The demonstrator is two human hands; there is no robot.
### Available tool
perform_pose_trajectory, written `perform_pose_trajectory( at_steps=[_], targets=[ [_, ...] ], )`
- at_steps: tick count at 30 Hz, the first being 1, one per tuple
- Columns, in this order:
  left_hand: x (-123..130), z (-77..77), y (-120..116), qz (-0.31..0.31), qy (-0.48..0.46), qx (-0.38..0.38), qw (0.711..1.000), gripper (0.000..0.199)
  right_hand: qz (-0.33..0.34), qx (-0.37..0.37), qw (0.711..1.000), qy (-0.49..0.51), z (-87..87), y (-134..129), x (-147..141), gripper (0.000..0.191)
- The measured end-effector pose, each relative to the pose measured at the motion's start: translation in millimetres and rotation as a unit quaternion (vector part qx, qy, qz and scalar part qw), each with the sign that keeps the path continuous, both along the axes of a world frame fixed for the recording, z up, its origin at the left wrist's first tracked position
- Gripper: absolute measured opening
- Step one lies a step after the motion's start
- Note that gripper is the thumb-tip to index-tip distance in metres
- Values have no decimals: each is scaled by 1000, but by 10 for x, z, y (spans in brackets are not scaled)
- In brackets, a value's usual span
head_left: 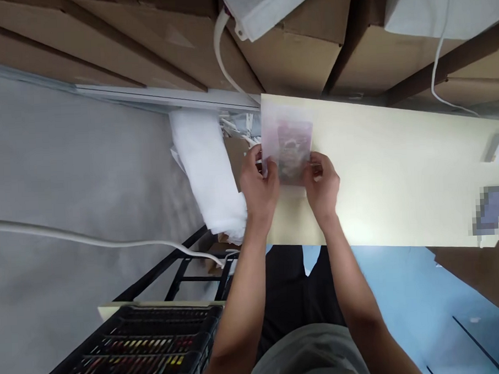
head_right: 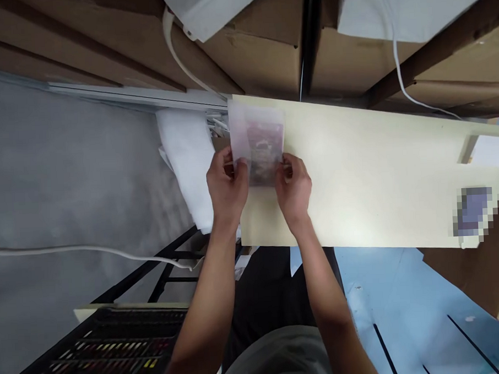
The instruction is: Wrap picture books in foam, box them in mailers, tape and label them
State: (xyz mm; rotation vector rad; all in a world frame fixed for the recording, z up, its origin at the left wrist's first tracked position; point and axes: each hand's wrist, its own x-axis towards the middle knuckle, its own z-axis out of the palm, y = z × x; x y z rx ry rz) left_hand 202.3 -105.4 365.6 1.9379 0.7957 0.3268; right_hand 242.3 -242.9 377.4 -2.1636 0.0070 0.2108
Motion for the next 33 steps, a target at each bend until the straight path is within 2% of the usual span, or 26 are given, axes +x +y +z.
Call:
perform_pose_trajectory(
  at_steps=[2, 4, 6, 9, 11, 13, 15, 19, 23, 24, 28, 30, 33],
  targets=[
    [-18, 233, -196, -22, -42, -22, 999, 20, -26, 11, 1000, -7, 122, -157, -20, 29],
    [-37, 437, -497, -51, -81, -39, 995, 22, -67, -5, 998, -20, 250, -436, -48, 32],
    [-38, 519, -816, -103, -95, -61, 988, 22, -113, -38, 992, -31, 346, -770, -78, 33],
    [-5, 388, -1151, -155, -56, -68, 984, 23, -162, -70, 984, -23, 375, -1181, -118, 40],
    [19, 220, -1211, -180, -32, -30, 983, 25, -171, -90, 981, -13, 323, -1292, -134, 43],
    [19, 69, -1138, -189, -13, 14, 982, 27, -162, -109, 981, -13, 244, -1244, -145, 41],
    [-17, -35, -961, -178, -2, 35, 983, 29, -140, -124, 982, -23, 168, -1060, -155, 37],
    [-220, -153, -434, -113, -9, 61, 992, 29, -68, -126, 989, -31, 80, -455, -209, 27],
    [-585, -295, 129, -3, -25, 102, 994, 28, 42, -144, 989, -5, 37, 219, -348, 20],
    [-691, -342, 251, 17, -22, 82, 996, 28, 66, -150, 986, 7, 28, 369, -402, 21],
    [-1066, -516, 595, 98, 2, -89, 991, 27, 151, -151, 975, 62, 6, 799, -687, 21],
    [-1176, -545, 674, 146, -13, -108, 983, 26, 178, -135, 972, 79, 16, 884, -829, 21],
    [-1178, -475, 678, 182, -38, -108, 977, 27, 180, -98, 976, 74, 52, 846, -923, 23]
  ],
)
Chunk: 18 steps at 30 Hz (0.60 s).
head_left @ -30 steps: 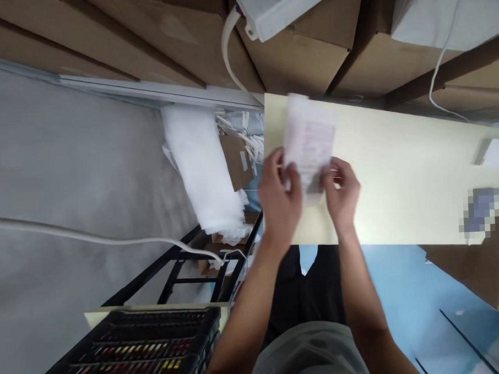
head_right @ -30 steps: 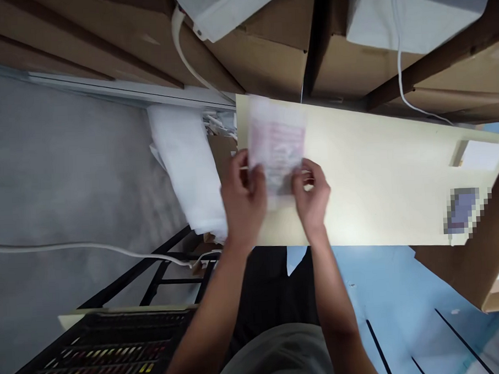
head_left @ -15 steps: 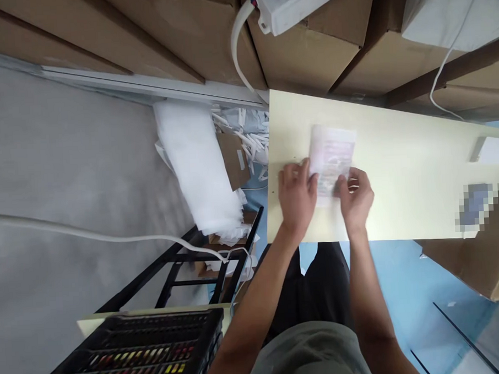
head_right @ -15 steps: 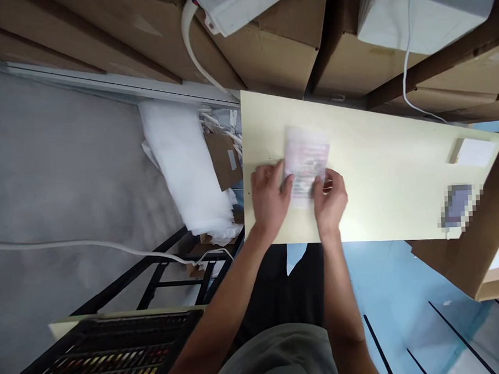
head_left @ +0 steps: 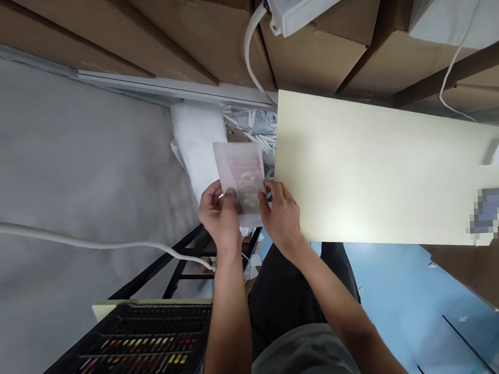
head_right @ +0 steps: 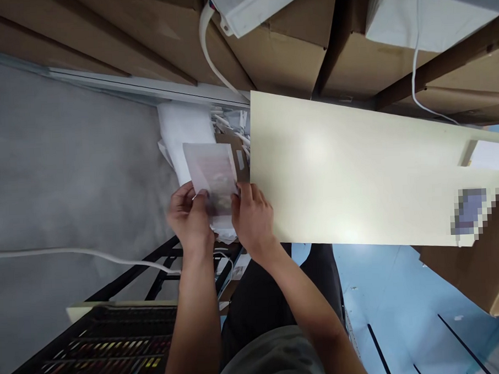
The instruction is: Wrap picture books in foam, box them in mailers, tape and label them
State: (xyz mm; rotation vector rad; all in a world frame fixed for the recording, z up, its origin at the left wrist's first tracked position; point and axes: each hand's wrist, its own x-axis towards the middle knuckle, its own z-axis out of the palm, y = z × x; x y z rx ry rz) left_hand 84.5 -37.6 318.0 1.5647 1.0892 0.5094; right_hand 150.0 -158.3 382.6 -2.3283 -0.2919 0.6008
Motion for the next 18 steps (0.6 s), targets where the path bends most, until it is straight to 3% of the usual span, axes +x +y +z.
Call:
perform_pose_trajectory(
  at_steps=[3, 6, 11, 14, 18],
  targets=[
    [232, 144, -128, -25, -19, -21, 999, 29, -51, 28, 998, -39, 37, -195, 155, 24],
    [656, 249, -350, -84, -71, -17, 994, 33, -110, 38, 989, -91, 43, -472, 525, 27],
    [1321, 221, -715, -185, -85, 9, 979, 29, -159, 35, 975, -153, -85, -883, 1089, 32],
    [1442, 150, -829, -193, -60, 47, 978, 29, -172, 39, 970, -169, -234, -988, 1181, 34],
    [1302, 118, -867, -180, -13, 130, 975, 34, -163, 30, 966, -199, -358, -1003, 1131, 33]
  ],
)
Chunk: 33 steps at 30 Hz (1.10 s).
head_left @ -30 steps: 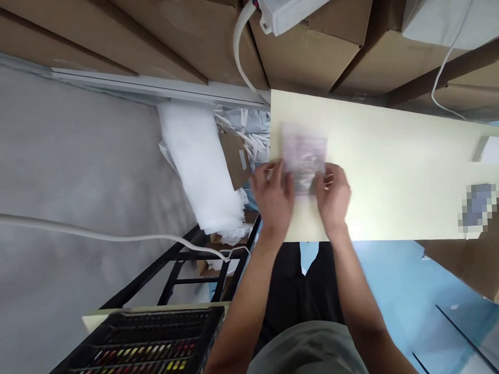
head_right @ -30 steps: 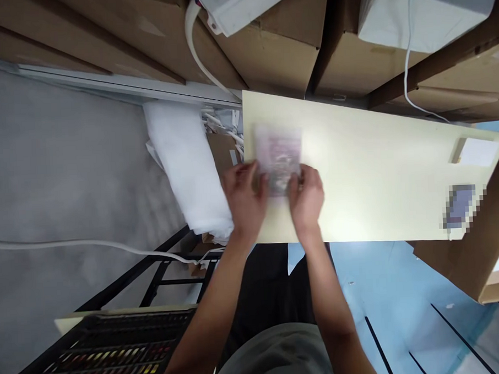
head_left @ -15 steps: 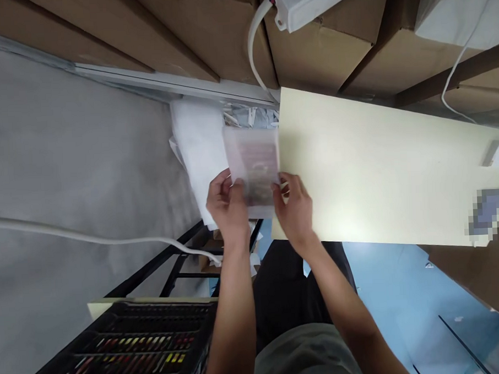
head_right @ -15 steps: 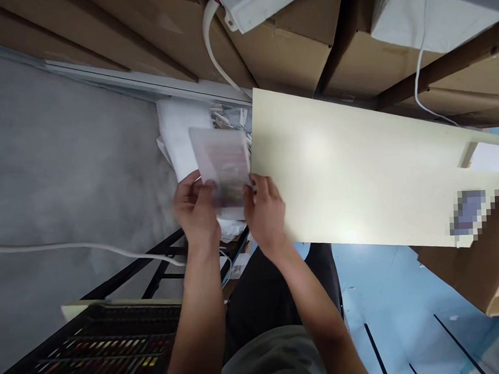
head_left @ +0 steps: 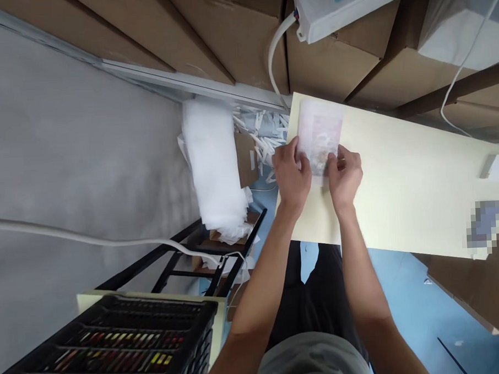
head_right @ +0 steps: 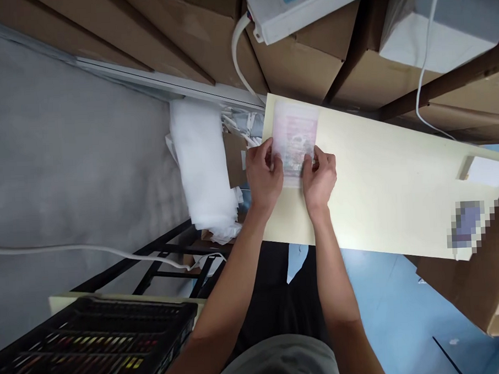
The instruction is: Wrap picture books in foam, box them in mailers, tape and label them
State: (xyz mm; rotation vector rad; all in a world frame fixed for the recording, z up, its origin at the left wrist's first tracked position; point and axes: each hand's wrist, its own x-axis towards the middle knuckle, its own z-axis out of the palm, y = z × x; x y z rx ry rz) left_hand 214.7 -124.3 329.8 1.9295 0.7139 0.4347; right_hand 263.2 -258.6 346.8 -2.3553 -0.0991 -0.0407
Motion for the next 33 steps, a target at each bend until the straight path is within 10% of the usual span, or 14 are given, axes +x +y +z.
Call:
perform_pose_trajectory(
  at_steps=[10, 19, 26, 33],
  targets=[
    [-880, 349, -226, 91, 9, 54, 994, 27, 39, 63, 997, -39, 540, -504, -390, 26],
    [-1715, 1573, -1122, 184, -54, 33, 981, 18, 210, 139, 967, 40, 1479, -1051, -1260, 29],
    [-2754, 2328, -1590, 298, -126, 67, 944, 11, 464, 149, 870, 76, 2243, -1135, -2149, 25],
    [-4312, 2153, -1868, 510, -152, 50, 845, 16, 678, 138, 718, 69, 2757, -859, -3363, 26]
  ],
)
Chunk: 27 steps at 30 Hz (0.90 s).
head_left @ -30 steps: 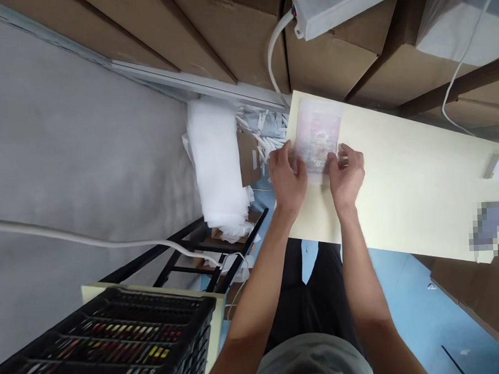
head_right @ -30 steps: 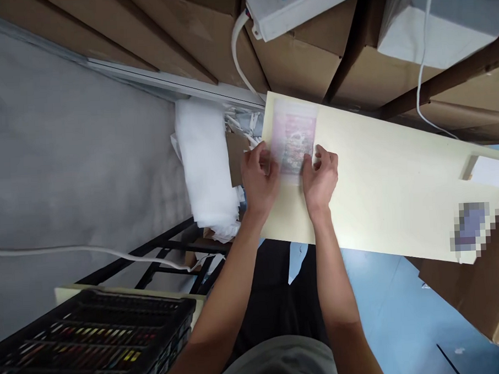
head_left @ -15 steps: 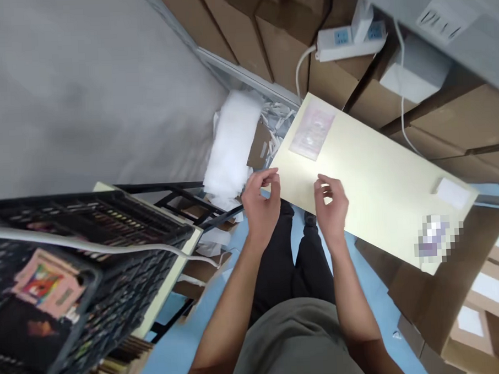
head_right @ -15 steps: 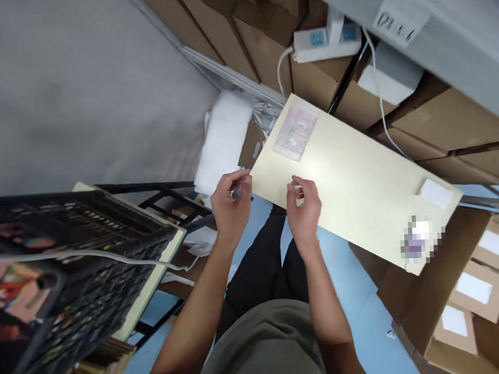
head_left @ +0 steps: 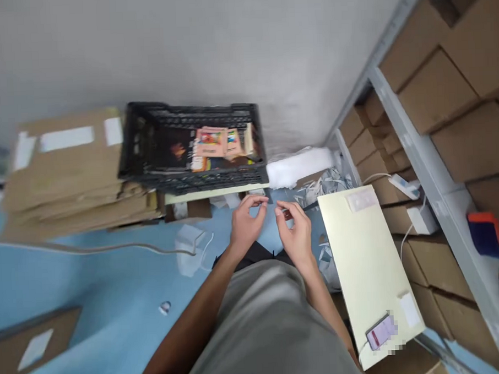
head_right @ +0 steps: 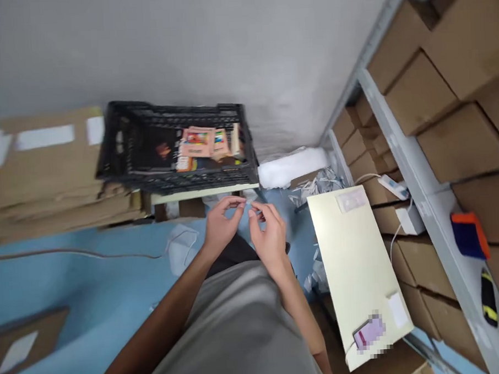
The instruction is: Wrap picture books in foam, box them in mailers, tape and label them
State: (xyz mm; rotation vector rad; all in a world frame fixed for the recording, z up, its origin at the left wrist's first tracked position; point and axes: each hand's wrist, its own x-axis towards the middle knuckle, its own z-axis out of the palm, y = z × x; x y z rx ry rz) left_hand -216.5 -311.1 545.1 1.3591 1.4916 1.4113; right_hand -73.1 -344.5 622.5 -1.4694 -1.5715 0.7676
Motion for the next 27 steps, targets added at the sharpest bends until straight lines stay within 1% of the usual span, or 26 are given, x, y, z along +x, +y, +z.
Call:
perform_pose_trajectory(
  at_steps=[1, 3, 6, 8, 11, 14, 17, 18, 20, 22, 24, 27],
  targets=[
    [-254, -54, -33, 38, -10, -7, 999, 17, 31, -4, 999, -7, 10, 33, -202, 27],
    [-788, -156, -89, 112, -28, -19, 993, 18, 84, -20, 996, -24, -22, 97, -624, 27],
    [-1643, -315, -160, 206, -57, -44, 976, 18, 148, -50, 986, -50, -178, 187, -1301, 30],
    [-2222, -451, -211, 260, -91, -69, 959, 16, 187, -71, 978, -60, -337, 243, -1775, 30],
    [-3035, -718, -276, 328, -168, -101, 924, 11, 242, -112, 962, -60, -648, 332, -2491, 28],
    [-3682, -1018, -253, 383, -262, -119, 878, 11, 268, -179, 944, -74, -1004, 444, -3170, 26],
    [-4112, -1280, -74, 409, -394, -148, 810, 19, 278, -246, 923, -103, -1292, 575, -3742, 22],
    [-4211, -1350, 16, 410, -434, -157, 787, 21, 285, -257, 917, -109, -1355, 618, -3894, 21],
    [-4357, -1459, 213, 413, -492, -167, 748, 25, 298, -262, 911, -113, -1426, 695, -4127, 21],
    [-4449, -1530, 396, 421, -526, -179, 717, 27, 306, -254, 910, -113, -1443, 752, -4266, 21],
    [-4506, -1570, 531, 428, -546, -201, 692, 26, 304, -244, 914, -116, -1433, 788, -4321, 21],
    [-4558, -1590, 634, 430, -557, -231, 671, 21, 292, -240, 918, -122, -1421, 813, -4304, 20]
  ],
)
